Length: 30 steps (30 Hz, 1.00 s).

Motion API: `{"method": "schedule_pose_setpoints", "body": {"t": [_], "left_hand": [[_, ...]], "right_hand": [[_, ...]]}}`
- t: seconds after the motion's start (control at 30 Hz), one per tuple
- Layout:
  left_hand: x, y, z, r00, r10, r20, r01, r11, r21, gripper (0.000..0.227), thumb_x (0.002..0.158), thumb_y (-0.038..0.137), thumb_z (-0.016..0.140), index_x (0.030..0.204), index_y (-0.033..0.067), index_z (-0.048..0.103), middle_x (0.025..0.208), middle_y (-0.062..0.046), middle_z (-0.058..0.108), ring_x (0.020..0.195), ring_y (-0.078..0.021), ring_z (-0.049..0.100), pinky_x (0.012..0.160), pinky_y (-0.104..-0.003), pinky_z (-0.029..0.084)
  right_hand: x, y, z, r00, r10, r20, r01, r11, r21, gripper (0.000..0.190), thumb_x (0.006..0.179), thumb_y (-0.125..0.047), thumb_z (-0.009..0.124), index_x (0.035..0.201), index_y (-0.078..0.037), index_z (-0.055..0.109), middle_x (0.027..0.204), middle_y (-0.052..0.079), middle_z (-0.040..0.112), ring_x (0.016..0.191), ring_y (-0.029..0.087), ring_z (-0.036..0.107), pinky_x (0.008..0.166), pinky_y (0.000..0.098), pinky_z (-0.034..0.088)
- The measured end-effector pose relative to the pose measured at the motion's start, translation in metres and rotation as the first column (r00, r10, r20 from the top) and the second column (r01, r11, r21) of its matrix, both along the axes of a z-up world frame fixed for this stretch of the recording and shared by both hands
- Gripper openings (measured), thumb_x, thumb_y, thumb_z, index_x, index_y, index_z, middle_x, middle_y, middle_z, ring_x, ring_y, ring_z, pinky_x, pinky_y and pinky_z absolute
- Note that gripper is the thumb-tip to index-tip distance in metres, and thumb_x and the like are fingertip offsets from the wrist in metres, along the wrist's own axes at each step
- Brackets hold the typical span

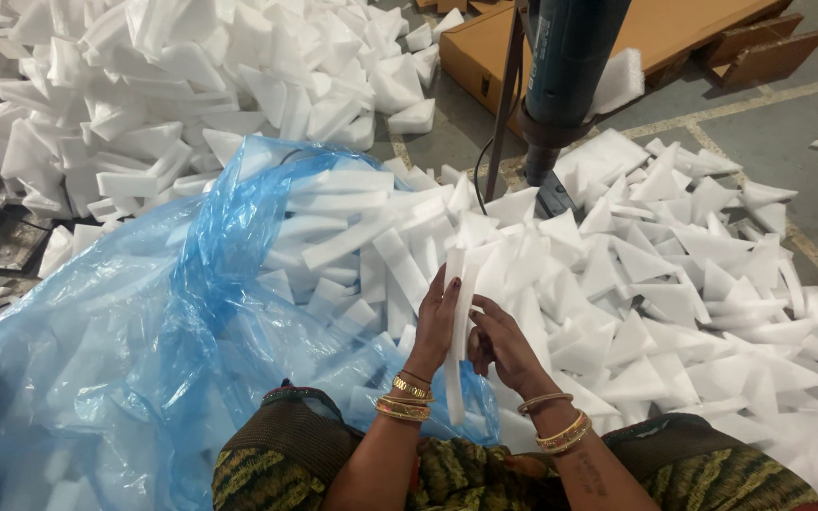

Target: The person sits on the floor and repeatedly picks up white foam pieces from a large pile. They hold each piece with both hands, briefly inspect it, and then place it back onto the pile. The task involves handling the foam pieces one at a time in a repetitive cycle.

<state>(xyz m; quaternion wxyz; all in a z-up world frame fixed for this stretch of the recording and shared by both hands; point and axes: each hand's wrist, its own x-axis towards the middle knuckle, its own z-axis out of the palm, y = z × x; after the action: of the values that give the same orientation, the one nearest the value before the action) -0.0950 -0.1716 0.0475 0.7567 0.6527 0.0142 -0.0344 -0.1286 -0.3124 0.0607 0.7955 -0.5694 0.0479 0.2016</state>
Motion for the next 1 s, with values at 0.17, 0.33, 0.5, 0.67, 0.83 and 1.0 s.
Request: {"method": "schedule_pose_setpoints", "body": {"t": [0.17,0.33,0.5,0.67,0.83,1.0], "left_hand": [[0.012,0.005,-0.014,0.995,0.012,0.102,-0.026,0.990,0.137,0.061,0.101,0.038,0.054,0.156,0.0121,0.044,0.112,-0.009,0.068,0.095,-0.0143,0.064,0.085,-0.032,0.054],[0.022,0.030,-0.025,0.999,0.000,-0.043,-0.003,0.997,-0.083,0.070,0.101,0.053,0.049,0.161,0.0164,0.039,0.100,-0.006,0.061,0.088,-0.0157,0.052,0.081,-0.032,0.048],[0.019,0.024,-0.028,0.971,-0.132,-0.197,0.089,0.973,-0.214,0.075,0.099,0.056,0.049,0.165,0.0242,0.032,0.103,-0.005,0.050,0.086,-0.0161,0.046,0.078,-0.033,0.046],[0.014,0.012,-0.026,0.963,-0.242,-0.123,0.180,0.909,-0.376,0.077,0.098,0.061,0.044,0.162,0.0249,0.025,0.156,0.000,0.041,0.135,-0.0188,0.050,0.109,-0.037,0.048],[0.011,0.004,-0.017,0.966,-0.207,-0.155,0.152,0.940,-0.306,0.073,0.101,0.062,0.034,0.162,0.0216,0.031,0.161,-0.008,0.041,0.140,-0.0240,0.047,0.112,-0.034,0.044],[0.008,0.002,-0.006,0.941,-0.165,-0.294,0.080,0.956,-0.282,0.066,0.103,0.056,0.033,0.160,0.0218,0.036,0.152,-0.011,0.050,0.131,-0.0241,0.056,0.105,-0.035,0.051]], "right_hand": [[0.004,-0.011,-0.005,0.990,0.000,-0.141,0.006,0.999,0.045,0.059,0.107,-0.047,0.033,0.101,0.010,0.049,0.067,0.018,0.064,0.050,0.028,0.067,0.046,0.0356,0.056],[0.020,-0.060,-0.018,0.962,0.031,0.272,-0.019,0.999,-0.045,0.010,0.103,-0.002,0.062,0.111,-0.002,0.055,0.101,0.006,0.059,0.090,0.012,0.057,0.076,0.0254,0.048],[0.018,-0.060,0.011,0.977,0.080,0.197,-0.048,0.986,-0.161,0.045,0.091,0.006,0.056,0.131,-0.014,0.054,0.101,0.005,0.066,0.092,0.012,0.060,0.084,0.0261,0.051],[0.015,-0.052,0.018,0.981,0.049,0.189,-0.012,0.981,-0.192,0.051,0.093,0.005,0.057,0.141,-0.011,0.060,0.104,0.008,0.069,0.096,0.015,0.064,0.086,0.0285,0.054],[0.016,-0.051,0.012,0.984,0.001,0.177,0.044,0.967,-0.251,0.051,0.093,0.002,0.062,0.141,-0.014,0.062,0.104,0.008,0.067,0.093,0.015,0.063,0.083,0.0301,0.056],[0.017,-0.049,0.008,0.976,-0.021,0.219,0.079,0.962,-0.261,0.051,0.091,0.003,0.064,0.140,-0.013,0.064,0.105,0.006,0.068,0.094,0.014,0.062,0.083,0.0283,0.056]]}}
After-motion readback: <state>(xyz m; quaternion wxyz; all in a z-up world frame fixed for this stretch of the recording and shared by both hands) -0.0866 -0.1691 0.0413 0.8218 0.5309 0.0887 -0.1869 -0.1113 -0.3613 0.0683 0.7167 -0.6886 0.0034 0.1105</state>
